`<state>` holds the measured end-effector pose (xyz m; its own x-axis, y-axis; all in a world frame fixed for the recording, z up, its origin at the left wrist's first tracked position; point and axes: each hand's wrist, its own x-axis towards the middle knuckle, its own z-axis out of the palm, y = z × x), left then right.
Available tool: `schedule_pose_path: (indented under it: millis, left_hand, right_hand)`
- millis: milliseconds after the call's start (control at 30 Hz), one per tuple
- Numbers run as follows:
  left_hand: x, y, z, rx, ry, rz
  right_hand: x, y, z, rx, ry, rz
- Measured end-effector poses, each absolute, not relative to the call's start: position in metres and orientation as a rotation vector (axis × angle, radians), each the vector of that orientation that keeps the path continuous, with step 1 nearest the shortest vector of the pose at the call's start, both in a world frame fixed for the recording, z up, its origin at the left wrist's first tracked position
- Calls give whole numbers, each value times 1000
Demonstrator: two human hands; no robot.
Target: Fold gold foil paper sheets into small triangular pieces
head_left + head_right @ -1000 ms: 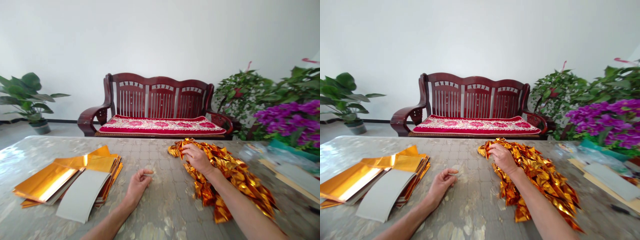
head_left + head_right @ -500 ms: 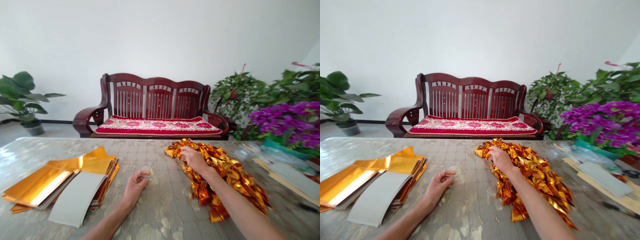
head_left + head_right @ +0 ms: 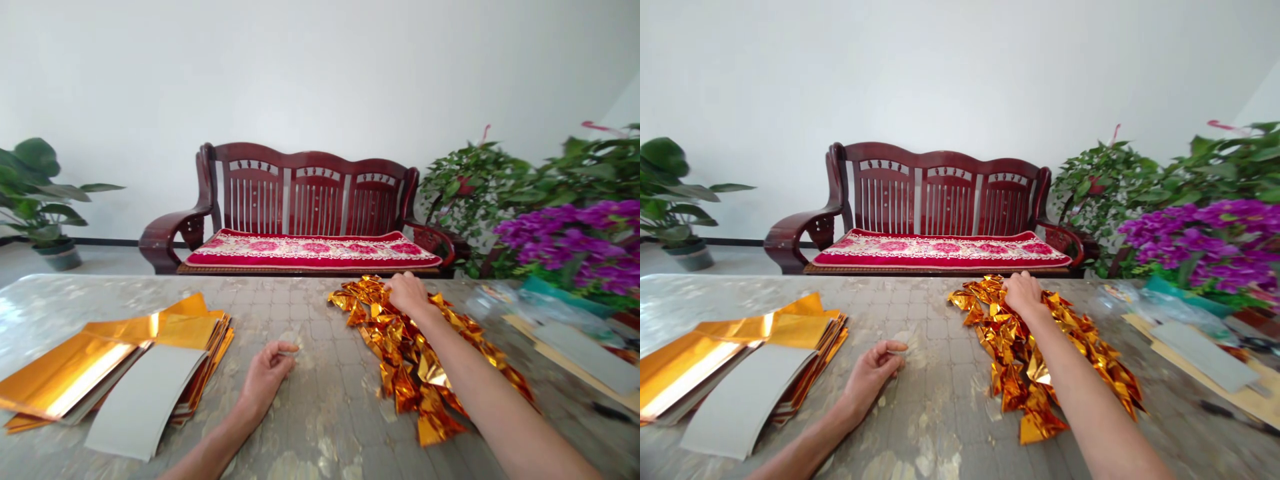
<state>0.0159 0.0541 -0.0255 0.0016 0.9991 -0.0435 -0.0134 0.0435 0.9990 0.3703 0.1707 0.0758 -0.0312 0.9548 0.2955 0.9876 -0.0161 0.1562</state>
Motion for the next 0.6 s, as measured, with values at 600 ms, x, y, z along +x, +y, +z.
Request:
schedule_pose_path:
  millis: [600]
  left_hand:
    - [16,55,-26,1187,1240,1160]
  right_hand:
    - [379,175,75,-2171,-2295,-794]
